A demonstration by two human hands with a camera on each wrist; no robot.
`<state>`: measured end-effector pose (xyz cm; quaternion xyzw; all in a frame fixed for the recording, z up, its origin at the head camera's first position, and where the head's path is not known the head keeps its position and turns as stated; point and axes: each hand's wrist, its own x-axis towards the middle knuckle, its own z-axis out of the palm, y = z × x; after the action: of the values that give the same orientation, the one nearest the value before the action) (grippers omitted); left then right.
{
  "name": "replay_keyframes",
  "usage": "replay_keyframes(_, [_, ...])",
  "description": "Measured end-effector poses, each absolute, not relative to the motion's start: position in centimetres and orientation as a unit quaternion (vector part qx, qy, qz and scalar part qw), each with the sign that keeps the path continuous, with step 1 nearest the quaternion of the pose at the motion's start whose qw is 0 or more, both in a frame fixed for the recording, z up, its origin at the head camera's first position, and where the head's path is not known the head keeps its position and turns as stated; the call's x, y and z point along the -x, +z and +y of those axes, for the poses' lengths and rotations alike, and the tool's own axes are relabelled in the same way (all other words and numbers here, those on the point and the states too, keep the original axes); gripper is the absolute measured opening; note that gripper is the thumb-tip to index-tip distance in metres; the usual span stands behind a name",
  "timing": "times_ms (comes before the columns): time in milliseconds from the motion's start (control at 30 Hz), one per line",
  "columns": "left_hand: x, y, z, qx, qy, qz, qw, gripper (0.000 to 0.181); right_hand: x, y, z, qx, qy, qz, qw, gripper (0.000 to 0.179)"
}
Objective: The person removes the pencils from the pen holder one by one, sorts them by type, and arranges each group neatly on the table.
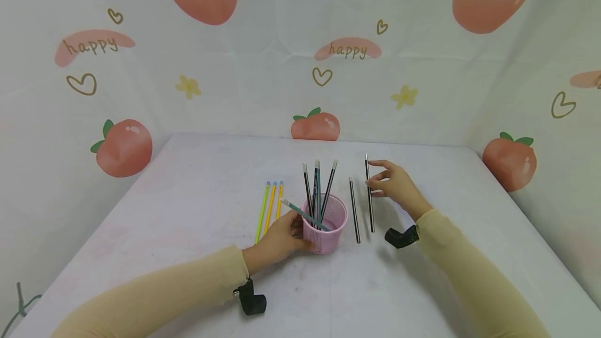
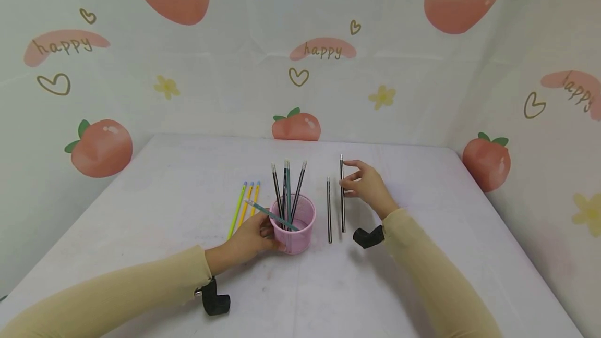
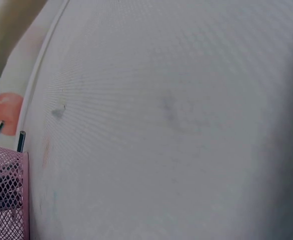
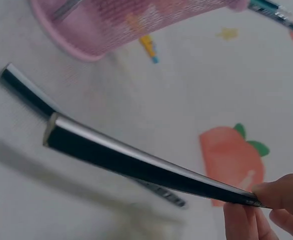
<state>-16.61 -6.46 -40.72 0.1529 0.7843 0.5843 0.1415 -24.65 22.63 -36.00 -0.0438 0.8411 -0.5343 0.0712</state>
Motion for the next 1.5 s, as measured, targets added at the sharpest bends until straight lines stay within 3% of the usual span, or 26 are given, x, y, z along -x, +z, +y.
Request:
replay_keyframes(267, [16.6,-40.8,-6.4,-0.152,0.590,0.779,0.145,0.069,25.4,-38.1,22.0,0.000,-0.496,0.859,0.129,0.065])
replay_keyframes(1500, [16.9,-41.1,-6.7,-0.152,0.583,0.784,0.147,0.071,26.1,-39.0,20.7,-0.055,-0.408,0.896,0.163,0.063])
